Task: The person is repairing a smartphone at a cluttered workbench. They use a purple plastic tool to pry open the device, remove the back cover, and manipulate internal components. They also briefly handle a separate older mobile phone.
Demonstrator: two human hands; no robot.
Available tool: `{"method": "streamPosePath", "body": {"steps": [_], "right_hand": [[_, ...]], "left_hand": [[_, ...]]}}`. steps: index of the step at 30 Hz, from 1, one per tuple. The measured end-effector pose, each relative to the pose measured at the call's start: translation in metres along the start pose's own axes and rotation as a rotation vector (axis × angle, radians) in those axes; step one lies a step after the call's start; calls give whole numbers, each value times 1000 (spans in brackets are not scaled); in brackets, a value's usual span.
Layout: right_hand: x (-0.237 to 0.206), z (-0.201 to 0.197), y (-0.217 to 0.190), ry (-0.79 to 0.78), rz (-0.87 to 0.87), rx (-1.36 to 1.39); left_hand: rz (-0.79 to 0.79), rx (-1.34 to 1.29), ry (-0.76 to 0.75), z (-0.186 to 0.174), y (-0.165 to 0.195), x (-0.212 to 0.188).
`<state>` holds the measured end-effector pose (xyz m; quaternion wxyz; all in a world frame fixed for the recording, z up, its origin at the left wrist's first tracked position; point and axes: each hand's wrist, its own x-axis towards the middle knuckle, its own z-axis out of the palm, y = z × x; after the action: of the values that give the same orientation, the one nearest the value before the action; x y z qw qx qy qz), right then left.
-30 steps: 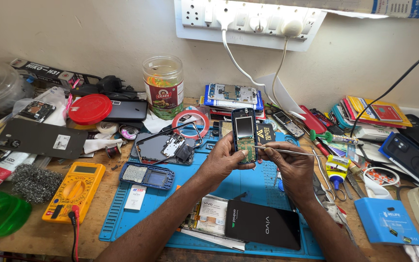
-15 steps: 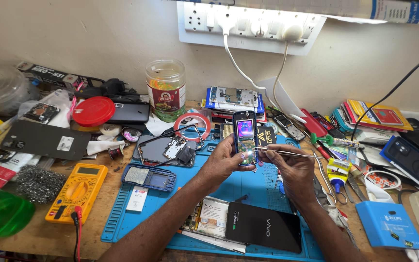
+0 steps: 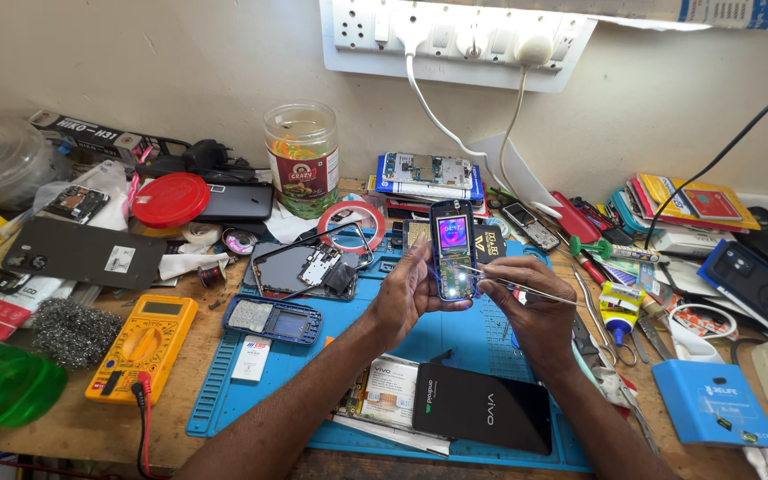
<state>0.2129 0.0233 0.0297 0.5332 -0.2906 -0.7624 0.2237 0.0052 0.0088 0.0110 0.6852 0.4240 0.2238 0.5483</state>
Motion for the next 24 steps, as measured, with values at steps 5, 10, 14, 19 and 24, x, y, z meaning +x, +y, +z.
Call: {"method": "streamPosePath", "body": {"steps": [5, 10, 14, 19, 24], "right_hand": [[1, 1, -2, -20, -11, 7], [-2, 3, 1, -30, 26, 31], [-3, 4, 5, -38, 58, 68], [-4, 4, 8, -36, 99, 132], [-5, 5, 10, -33, 133, 148]], "left_hand": [[-40, 31, -17, 6, -1, -2], [-61, 40, -30, 7, -2, -2], [-68, 41, -25, 8, -1, -2], [-68, 54, -21, 9, -1, -4], [-67, 65, -15, 9, -2, -4]]}}
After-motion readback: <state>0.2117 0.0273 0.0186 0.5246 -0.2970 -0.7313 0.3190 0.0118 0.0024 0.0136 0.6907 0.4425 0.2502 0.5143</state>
